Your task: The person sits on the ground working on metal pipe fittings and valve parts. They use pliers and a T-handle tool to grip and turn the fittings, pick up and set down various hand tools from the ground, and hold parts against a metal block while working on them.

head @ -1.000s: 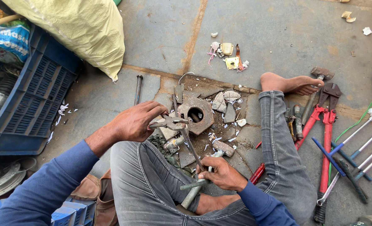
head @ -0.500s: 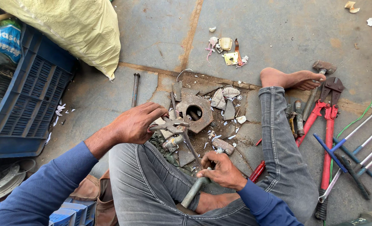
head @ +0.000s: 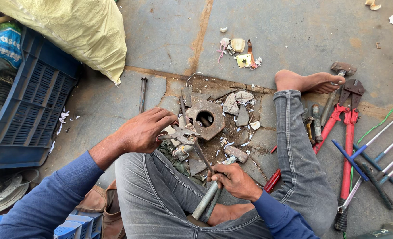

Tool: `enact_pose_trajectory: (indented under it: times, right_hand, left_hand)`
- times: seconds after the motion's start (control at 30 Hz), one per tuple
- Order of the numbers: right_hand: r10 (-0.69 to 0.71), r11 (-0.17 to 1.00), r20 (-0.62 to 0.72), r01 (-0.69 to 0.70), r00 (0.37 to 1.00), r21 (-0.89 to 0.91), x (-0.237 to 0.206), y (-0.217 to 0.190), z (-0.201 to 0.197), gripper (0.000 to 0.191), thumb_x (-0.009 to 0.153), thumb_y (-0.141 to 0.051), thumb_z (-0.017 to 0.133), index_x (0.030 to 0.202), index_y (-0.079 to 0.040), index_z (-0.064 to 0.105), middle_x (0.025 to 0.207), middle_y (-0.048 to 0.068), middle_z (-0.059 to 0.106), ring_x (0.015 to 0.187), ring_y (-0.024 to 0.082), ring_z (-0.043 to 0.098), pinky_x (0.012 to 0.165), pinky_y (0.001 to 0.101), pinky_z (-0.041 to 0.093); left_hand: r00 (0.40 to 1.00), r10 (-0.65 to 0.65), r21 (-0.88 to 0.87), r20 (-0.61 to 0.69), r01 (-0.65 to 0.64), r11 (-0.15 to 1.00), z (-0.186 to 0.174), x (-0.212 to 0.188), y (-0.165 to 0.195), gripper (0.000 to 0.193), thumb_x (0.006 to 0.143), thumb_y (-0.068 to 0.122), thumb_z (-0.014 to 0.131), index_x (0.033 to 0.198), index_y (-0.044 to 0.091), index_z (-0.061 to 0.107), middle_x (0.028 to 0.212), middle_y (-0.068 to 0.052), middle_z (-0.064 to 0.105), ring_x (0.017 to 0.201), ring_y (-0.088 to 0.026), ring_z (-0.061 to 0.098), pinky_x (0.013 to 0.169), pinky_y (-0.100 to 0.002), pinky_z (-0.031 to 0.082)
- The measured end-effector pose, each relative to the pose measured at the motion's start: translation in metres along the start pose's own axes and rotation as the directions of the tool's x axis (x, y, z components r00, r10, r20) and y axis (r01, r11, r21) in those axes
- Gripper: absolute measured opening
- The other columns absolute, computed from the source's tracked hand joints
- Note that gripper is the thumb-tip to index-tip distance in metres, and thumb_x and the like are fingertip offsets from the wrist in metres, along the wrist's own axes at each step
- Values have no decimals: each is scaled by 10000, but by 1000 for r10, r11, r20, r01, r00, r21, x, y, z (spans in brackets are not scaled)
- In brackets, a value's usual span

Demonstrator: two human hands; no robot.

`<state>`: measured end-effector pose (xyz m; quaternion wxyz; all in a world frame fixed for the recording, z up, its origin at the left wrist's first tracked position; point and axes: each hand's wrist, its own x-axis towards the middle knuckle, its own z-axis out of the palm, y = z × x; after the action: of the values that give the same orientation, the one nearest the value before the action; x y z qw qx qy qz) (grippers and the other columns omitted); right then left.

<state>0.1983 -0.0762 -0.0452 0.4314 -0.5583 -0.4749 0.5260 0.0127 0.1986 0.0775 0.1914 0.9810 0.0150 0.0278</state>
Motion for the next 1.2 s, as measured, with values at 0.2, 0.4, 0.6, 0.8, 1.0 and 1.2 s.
enact_pose_trajectory:
  times: [0.2,0.4,0.6,0.8,1.0,1.2]
  right_hand:
    - [-11,999,-124,6,992,-43,-4,9,2,127,846,-125,801,912,-20,771,704,27,755,566,70,626,499,267,510]
    - [-7,992,-199,-18,980,-122,-5,10,7,231,799,-173,874,898,-19,733,693,40,698,600,94,611,528,278,483]
    - [-124,990,-68,119,990,-77,-3,3,-3,156,909,-128,749,1027,-28,772,858,64,733,761,118,677,674,298,564]
    - [25,1000,-24,-24,999,18,-4,11,0,154,904,-29,681,1020,-15,780,851,62,809,795,118,773,697,286,624]
    - [-77,996,-168,68,983,-59,-5,12,2,90,849,-74,777,919,-18,768,774,53,762,712,116,738,609,283,581]
    - [-113,956,-362,2,925,-294,-6,2,16,251,751,-215,884,855,-34,744,685,32,662,534,122,529,488,309,421]
  left_hand:
    - [999,-48,-35,-15,48,998,0,-2,4,714,560,13,771,1240,52,555,1178,-121,608,1155,-345,575,996,-444,484]
    - [999,-30,-49,-35,28,998,1,-2,6,674,589,10,756,1229,67,550,1182,-110,606,1153,-338,586,991,-442,495]
    - [998,-55,-73,-24,53,996,4,-3,4,700,574,21,757,1241,61,546,1179,-116,608,1163,-343,578,1002,-447,486]
    - [998,-61,-68,26,63,996,10,-1,5,721,554,1,733,1247,56,544,1186,-119,611,1179,-339,582,1022,-446,485]
    - [997,-79,-76,23,81,994,8,-1,6,727,551,6,736,1249,48,536,1204,-143,604,1178,-358,573,1008,-451,484]
    - [990,-144,-67,-5,144,987,10,-6,8,738,566,4,730,1275,52,527,1226,-148,601,1177,-361,577,1004,-448,491]
